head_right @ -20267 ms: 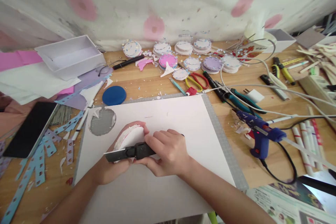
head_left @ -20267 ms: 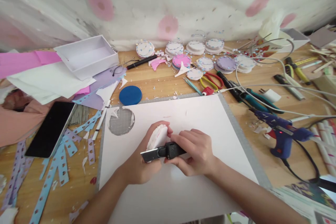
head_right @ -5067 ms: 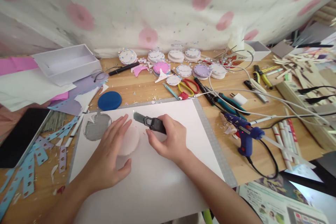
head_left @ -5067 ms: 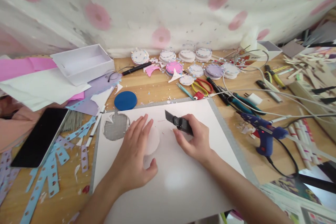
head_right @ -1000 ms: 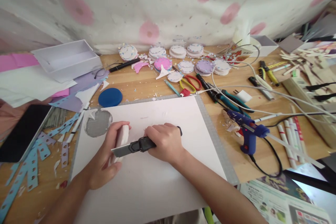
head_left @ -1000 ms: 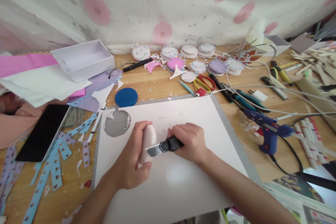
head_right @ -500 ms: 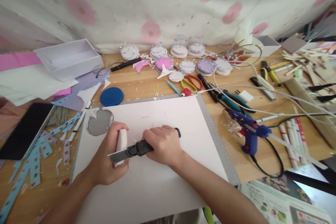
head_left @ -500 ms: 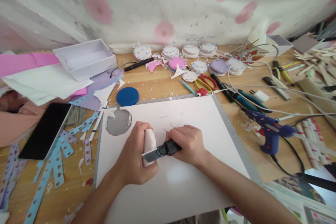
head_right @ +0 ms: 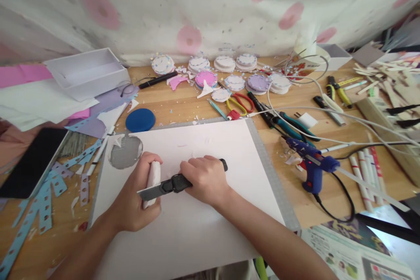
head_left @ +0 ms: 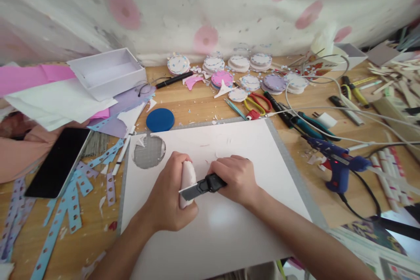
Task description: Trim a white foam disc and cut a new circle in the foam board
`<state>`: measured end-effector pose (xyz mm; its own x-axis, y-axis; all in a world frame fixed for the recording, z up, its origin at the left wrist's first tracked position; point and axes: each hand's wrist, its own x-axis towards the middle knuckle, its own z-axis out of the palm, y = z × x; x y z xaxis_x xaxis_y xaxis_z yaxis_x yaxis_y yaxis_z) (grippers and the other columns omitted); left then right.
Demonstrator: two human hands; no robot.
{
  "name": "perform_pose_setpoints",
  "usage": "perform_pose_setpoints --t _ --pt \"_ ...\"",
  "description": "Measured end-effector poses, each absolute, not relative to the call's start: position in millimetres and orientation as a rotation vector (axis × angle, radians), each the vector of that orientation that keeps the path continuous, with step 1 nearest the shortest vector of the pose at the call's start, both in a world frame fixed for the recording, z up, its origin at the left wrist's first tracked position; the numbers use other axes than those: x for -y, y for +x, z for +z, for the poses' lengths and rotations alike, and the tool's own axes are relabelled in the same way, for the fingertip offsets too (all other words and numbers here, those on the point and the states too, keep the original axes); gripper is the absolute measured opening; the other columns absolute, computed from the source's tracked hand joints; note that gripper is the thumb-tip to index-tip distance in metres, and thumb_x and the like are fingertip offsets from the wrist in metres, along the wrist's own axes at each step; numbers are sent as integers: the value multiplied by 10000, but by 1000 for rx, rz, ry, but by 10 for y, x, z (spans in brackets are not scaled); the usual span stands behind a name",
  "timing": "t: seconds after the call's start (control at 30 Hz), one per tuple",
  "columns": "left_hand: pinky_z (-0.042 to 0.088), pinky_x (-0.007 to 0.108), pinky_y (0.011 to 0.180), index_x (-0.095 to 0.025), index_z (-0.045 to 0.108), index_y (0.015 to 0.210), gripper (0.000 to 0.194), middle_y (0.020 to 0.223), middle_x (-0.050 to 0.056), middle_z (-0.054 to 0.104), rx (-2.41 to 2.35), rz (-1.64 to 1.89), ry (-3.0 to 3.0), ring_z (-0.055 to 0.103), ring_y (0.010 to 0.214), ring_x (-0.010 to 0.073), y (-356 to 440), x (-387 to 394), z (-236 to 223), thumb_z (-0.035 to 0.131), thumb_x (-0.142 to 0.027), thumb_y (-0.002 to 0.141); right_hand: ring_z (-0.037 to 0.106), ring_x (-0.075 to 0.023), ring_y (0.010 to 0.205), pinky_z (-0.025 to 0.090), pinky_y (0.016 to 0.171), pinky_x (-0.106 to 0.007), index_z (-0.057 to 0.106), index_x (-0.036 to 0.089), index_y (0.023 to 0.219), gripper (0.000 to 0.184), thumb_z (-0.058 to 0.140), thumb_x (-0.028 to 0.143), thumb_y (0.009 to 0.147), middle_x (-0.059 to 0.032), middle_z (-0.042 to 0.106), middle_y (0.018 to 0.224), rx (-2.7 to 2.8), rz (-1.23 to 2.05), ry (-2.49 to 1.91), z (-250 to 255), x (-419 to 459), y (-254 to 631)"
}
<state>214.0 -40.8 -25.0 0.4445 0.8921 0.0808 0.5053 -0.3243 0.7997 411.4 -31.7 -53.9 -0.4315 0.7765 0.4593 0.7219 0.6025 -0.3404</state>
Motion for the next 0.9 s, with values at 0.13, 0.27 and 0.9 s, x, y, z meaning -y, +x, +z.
perform_pose_setpoints --t 0.13,0.27,0.9 --pt "384 332 647 -214 349 1048 561 910 20 370 -1175 660 1970 397 751 182 2148 423 -245 501 -73 527 467 -103 465 225 518 -271 557 195 634 167 469 128 759 36 563 513 2246 130 -1180 -534 324 4099" --pt "379 343 659 -215 347 1045 557 918 23 374 -1217 663 1991 399 764 188 2143 427 -228 508 -79 529 470 -101 462 223 516 -269 550 197 633 168 472 128 765 37 564 510 2248 107 -1190 -523 319 4107" --pt "356 333 640 -218 347 1007 515 889 9 370 -1232 626 1966 391 735 180 2151 435 -196 506 -84 536 487 -104 472 233 517 -263 553 203 639 131 481 101 679 48 591 525 2255 116 -1254 -539 301 4132"
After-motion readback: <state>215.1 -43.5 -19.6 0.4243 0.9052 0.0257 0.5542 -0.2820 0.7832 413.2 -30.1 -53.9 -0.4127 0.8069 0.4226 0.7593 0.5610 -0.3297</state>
